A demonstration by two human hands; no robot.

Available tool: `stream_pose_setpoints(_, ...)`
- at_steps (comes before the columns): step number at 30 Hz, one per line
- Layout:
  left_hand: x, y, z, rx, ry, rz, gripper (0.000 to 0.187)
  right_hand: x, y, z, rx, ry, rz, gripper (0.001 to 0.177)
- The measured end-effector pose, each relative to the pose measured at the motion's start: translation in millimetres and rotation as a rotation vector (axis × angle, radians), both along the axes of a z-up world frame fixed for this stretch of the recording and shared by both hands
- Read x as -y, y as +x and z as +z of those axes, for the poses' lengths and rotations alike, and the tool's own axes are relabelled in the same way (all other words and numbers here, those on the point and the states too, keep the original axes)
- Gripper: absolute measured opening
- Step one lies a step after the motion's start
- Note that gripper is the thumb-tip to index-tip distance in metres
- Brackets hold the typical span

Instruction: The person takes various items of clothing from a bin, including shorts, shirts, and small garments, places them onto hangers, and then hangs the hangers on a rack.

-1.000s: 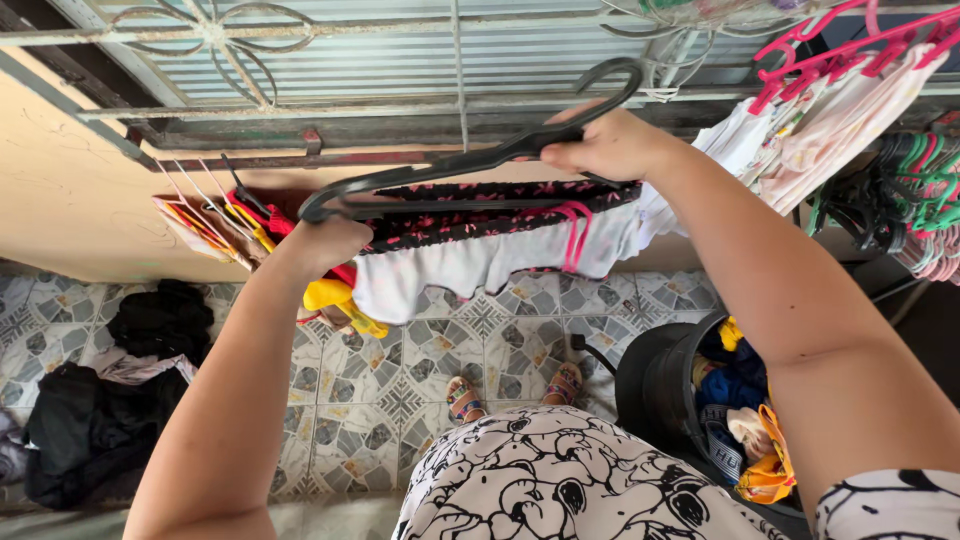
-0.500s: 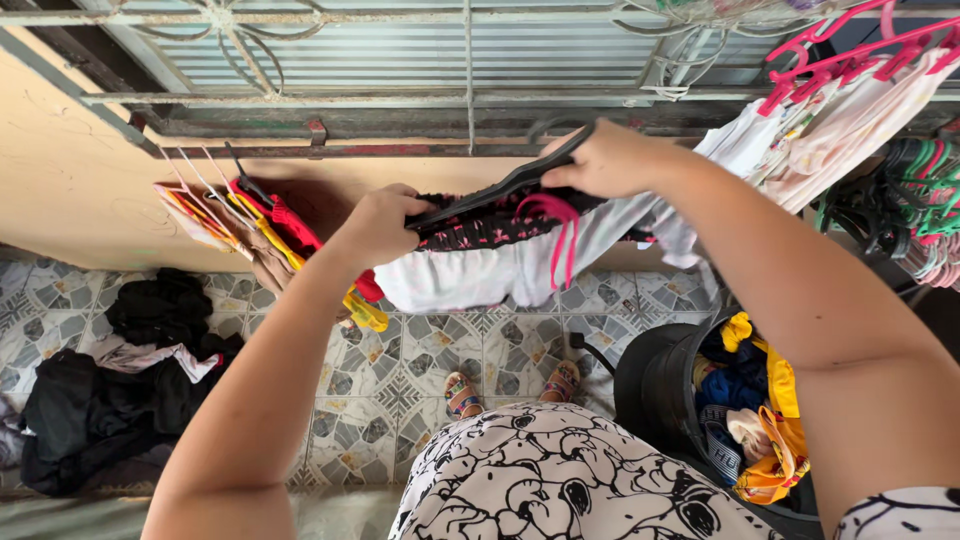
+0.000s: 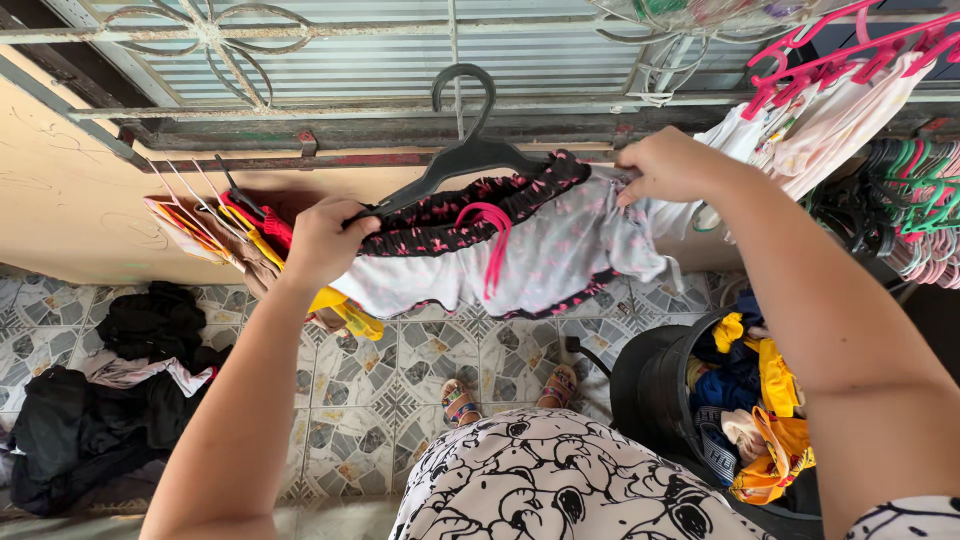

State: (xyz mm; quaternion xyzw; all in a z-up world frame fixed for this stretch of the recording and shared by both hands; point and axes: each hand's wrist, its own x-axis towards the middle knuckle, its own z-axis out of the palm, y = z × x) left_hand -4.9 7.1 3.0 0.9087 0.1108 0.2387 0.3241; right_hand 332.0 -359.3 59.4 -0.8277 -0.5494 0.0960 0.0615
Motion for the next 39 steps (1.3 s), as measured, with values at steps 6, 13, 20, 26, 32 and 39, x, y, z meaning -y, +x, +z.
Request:
stream_pose_setpoints(6, -18, 2, 6, -0.007, 0.108, 0.013, 0.018, 25, 12, -55, 0.232, 0.153, -0.034, 0.017)
stream_pose_setpoints(13, -28, -6, 14, -0.130, -0.014, 0.138, 0.021, 57, 50, -100, 0.397, 0.391, -0.068, 0.021)
stream_pose_setpoints(20, -32, -9, 20, -0.183, 0.006, 0.176, 0.024, 54, 50, -106, 0.219, 0.228, -0.252, 0.037)
stream_pose_setpoints(26, -26, -1, 19, -0.219, -0.016, 0.143, 0.022, 11, 5, -39, -0.314, 0.292, -0.125, 0.102)
stream_pose_setpoints(32, -19, 3, 24, -0.169, 0.077, 0.091, 0.019, -55, -25, -41, -0.046, 0.300, 0.075, 0.065)
stream_pose_setpoints(39, -28, -12, 13, -0.015, 0.080, 0.226, 0.021, -87, -36, -64, -0.315, 0.387, -0.165, 0.030)
